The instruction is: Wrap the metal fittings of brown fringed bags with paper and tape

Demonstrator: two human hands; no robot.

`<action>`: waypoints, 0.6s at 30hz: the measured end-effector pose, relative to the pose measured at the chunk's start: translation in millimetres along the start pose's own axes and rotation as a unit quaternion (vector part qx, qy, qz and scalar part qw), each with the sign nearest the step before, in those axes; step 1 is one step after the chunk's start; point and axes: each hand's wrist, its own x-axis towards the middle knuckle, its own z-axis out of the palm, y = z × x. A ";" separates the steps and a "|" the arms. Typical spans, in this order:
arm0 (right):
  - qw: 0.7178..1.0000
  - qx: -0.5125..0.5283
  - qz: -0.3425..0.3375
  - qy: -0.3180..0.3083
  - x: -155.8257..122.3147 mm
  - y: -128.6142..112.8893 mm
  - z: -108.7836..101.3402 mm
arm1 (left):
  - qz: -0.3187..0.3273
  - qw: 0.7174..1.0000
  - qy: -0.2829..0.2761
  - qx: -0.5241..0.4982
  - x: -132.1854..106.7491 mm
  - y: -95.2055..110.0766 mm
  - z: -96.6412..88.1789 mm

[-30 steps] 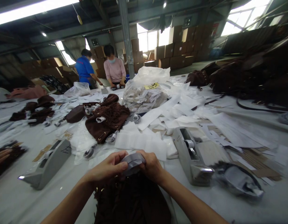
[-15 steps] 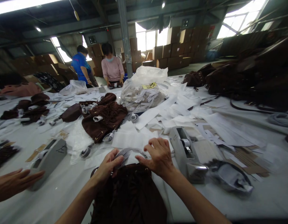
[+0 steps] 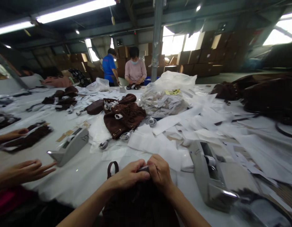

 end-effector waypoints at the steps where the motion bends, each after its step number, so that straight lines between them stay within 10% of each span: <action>1: 1.000 0.014 0.004 0.017 -3.5 4.0 5.7 | -0.008 1.000 0.004 -0.008 0.9 -4.1 1.2; 11: 0.992 0.059 0.088 0.072 -10.3 22.0 33.7 | -0.025 0.942 -0.006 -0.334 0.2 -43.5 7.9; 18: 0.992 0.021 0.089 0.081 -18.4 24.5 39.6 | -0.014 0.935 0.016 -0.353 1.4 -53.7 15.3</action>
